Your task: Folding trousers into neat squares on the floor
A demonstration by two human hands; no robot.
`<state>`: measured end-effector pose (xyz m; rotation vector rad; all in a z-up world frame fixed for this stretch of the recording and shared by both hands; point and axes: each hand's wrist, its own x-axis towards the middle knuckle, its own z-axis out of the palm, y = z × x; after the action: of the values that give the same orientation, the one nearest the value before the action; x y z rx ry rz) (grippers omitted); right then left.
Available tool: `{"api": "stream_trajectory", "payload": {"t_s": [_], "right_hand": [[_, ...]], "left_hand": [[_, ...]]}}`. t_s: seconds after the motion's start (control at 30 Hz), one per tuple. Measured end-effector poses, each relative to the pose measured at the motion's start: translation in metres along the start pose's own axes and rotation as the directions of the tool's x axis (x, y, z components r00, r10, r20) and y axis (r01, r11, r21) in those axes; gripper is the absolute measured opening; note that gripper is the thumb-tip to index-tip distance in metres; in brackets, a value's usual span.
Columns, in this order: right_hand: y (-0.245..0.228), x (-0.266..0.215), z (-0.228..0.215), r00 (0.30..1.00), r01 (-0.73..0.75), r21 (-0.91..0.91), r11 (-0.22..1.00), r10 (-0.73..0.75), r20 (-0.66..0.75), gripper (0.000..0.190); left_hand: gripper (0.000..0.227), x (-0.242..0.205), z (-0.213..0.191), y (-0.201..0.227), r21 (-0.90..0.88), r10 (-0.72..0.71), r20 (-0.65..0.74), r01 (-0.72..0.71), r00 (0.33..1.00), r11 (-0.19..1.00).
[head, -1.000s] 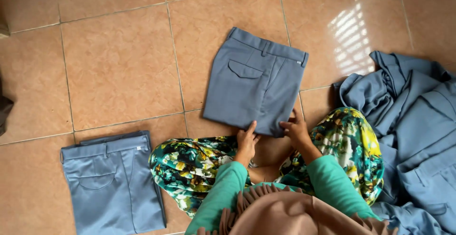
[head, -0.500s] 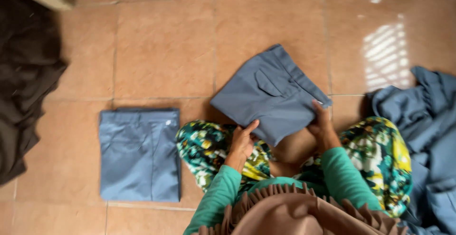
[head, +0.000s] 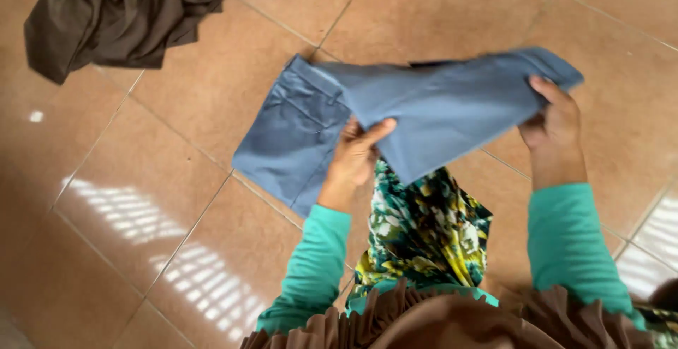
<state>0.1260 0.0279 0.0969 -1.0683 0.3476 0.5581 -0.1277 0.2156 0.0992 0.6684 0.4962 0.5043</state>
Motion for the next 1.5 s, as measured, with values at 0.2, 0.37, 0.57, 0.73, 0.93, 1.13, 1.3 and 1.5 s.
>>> {"api": "stream_trajectory", "payload": {"t_s": [0.2,0.37,0.57,0.73,0.93,1.13,1.3,1.5], "right_hand": [[0.132,0.039,0.105,0.910,-0.103,0.009,0.995,0.090,0.404,0.073],[0.253,0.032,0.110,0.921,-0.280,-0.440,0.853,0.368,0.128,0.086],[0.274,0.038,0.098,0.944,-0.213,-0.625,0.751,0.323,0.065,0.095],[0.270,0.039,0.094,0.948,-0.178,-0.643,0.745,0.304,0.090,0.093],[0.260,0.037,0.090,0.954,-0.141,-0.639,0.756,0.276,0.115,0.091],[0.255,0.023,0.089,0.958,-0.131,-0.663,0.737,0.266,0.107,0.091],[0.285,0.058,0.066,0.972,0.035,-0.864,0.503,0.185,0.147,0.093],[0.269,0.017,0.079,0.888,0.431,-0.797,-0.422,0.039,0.459,0.094]], "left_hand": [[0.068,-0.072,-0.089,0.094,0.248,0.231,-0.300,-0.158,0.926,0.956],[0.067,-0.110,-0.193,0.032,0.320,0.069,-0.655,0.193,0.753,0.927],[0.074,-0.108,-0.361,-0.101,0.211,-0.014,-0.761,0.268,0.648,0.940],[0.084,-0.105,-0.334,-0.087,0.231,0.029,-0.808,0.272,0.588,0.934],[0.084,-0.099,-0.336,-0.086,0.437,0.122,-0.801,0.433,0.585,0.788],[0.076,-0.110,-0.316,-0.065,0.439,0.296,-0.755,0.117,0.585,0.891],[0.080,-0.108,-0.364,-0.103,0.456,0.280,-0.779,0.202,0.561,0.867],[0.093,-0.093,-0.244,-0.031,0.757,0.604,-0.621,0.582,0.499,0.298]]}}
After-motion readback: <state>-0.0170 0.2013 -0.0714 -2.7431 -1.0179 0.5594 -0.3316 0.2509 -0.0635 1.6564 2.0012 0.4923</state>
